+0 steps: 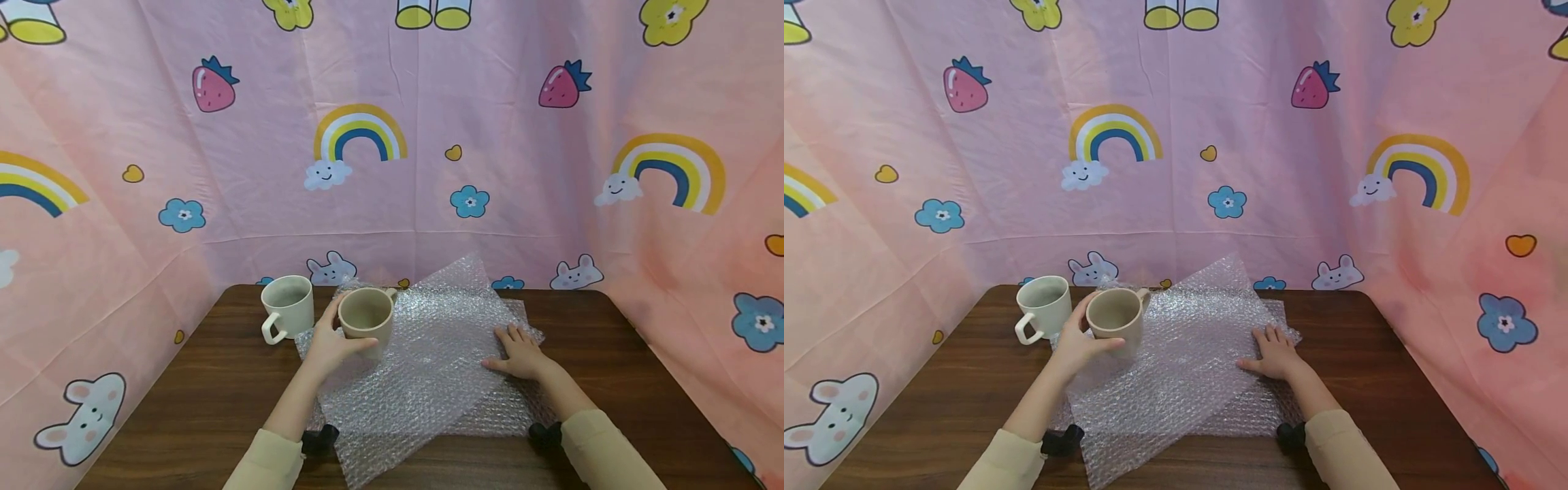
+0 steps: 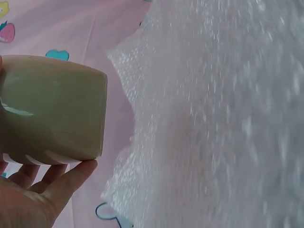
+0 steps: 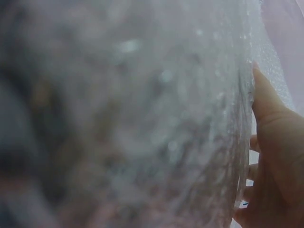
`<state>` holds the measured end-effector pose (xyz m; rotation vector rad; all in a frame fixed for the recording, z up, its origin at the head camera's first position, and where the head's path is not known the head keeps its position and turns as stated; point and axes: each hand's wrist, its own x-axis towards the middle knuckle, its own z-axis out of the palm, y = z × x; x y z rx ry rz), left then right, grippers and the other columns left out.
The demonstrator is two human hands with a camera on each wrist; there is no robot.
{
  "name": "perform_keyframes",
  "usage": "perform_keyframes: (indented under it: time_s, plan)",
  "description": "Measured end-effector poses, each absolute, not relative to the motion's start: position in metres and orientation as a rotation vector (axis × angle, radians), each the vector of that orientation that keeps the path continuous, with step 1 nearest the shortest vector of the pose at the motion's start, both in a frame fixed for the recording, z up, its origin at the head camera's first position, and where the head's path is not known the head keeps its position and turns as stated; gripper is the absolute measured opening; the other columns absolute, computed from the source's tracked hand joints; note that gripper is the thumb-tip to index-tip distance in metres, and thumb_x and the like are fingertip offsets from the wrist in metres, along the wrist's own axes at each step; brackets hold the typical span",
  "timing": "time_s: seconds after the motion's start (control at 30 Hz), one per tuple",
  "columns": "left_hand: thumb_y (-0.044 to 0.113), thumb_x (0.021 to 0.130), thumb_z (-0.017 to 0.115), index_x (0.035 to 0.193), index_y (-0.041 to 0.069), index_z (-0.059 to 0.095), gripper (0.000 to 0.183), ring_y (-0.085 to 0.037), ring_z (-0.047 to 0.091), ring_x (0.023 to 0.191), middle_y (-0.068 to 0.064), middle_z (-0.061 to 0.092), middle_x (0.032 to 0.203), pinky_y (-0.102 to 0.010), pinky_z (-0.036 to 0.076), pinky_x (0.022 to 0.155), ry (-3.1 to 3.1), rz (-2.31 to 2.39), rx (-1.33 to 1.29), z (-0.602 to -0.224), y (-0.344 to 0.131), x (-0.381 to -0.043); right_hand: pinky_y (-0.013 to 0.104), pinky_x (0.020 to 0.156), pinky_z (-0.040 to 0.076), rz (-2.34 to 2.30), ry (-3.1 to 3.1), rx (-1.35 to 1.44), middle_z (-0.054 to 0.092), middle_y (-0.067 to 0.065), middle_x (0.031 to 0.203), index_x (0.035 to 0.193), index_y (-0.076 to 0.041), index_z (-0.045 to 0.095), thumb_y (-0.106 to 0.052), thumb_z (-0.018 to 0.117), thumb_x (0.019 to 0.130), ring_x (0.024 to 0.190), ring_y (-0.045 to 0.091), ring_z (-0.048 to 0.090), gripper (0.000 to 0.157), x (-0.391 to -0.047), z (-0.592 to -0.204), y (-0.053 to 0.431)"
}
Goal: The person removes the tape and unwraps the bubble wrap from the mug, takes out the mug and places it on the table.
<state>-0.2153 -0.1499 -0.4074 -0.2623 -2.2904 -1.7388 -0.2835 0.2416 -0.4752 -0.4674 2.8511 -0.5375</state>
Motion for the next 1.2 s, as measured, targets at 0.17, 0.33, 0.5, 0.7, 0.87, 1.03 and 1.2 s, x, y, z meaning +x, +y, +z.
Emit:
perform_keyframes:
  time_s: [0.17,0.33,0.5,0.7,0.87,1.03,1.2]
  plan:
    - [0.012,0.062,0.092,0.144,0.021,0.040,0.098,-0.030,0.042,0.125,-0.003,0.045,0.139,-0.061,0.031,0.099,-2.273,-1.742,-0.276,-0.409,-0.168,-0.212,0.070,0.102,0.009,-0.523,2.848,-0.469,0.008,0.037,0.150,0.149,0.003,0.022,-0.066,0.057,0.084,0.136,0.054,0.004,0.102,-0.284,-0.475,0.242]
    - [0.014,0.063,0.091,0.144,0.020,0.039,0.096,-0.030,0.042,0.124,-0.005,0.045,0.138,-0.057,0.033,0.098,-2.274,-1.715,-0.269,-0.411,-0.183,-0.207,0.071,0.102,0.010,-0.513,2.855,-0.468,0.009,0.037,0.150,0.150,0.003,0.022,-0.067,0.057,0.084,0.136,0.054,0.005,0.102,-0.285,-0.475,0.242]
    - [0.016,0.065,0.091,0.148,0.018,0.034,0.100,-0.032,0.039,0.128,-0.008,0.042,0.142,-0.055,0.032,0.100,-2.284,-1.703,-0.182,-0.411,-0.195,-0.199,0.071,0.102,0.010,-0.525,2.859,-0.461,0.010,0.037,0.150,0.149,0.003,0.023,-0.066,0.058,0.084,0.136,0.054,0.006,0.101,-0.284,-0.475,0.241]
    - [0.013,0.067,0.089,0.150,0.018,0.030,0.102,-0.034,0.037,0.129,-0.011,0.038,0.143,-0.055,0.034,0.098,-2.283,-1.735,-0.161,-0.410,-0.208,-0.193,0.071,0.101,0.010,-0.519,2.861,-0.458,0.009,0.037,0.150,0.149,0.003,0.023,-0.066,0.057,0.084,0.136,0.054,0.005,0.101,-0.285,-0.476,0.242]
    - [0.013,0.067,0.089,0.149,0.014,0.031,0.101,-0.031,0.035,0.128,-0.011,0.038,0.142,-0.055,0.030,0.100,-2.270,-1.717,-0.153,-0.412,-0.219,-0.190,0.071,0.102,0.010,-0.526,2.862,-0.458,0.010,0.037,0.150,0.149,0.003,0.023,-0.065,0.058,0.084,0.136,0.054,0.005,0.101,-0.285,-0.476,0.242]
    - [0.011,0.066,0.090,0.148,0.014,0.032,0.101,-0.028,0.036,0.126,-0.009,0.038,0.141,-0.053,0.030,0.100,-2.268,-1.673,-0.148,-0.416,-0.229,-0.186,0.070,0.102,0.010,-0.514,2.866,-0.453,0.010,0.037,0.149,0.149,0.004,0.024,-0.065,0.059,0.083,0.136,0.055,0.006,0.102,-0.284,-0.475,0.241]
    - [0.008,0.067,0.088,0.148,0.014,0.031,0.099,-0.025,0.038,0.124,-0.009,0.040,0.140,-0.048,0.033,0.097,-2.267,-1.668,-0.141,-0.419,-0.238,-0.180,0.070,0.102,0.011,-0.514,2.873,-0.459,0.012,0.038,0.149,0.148,0.005,0.025,-0.064,0.061,0.082,0.135,0.055,0.008,0.102,-0.284,-0.473,0.240]
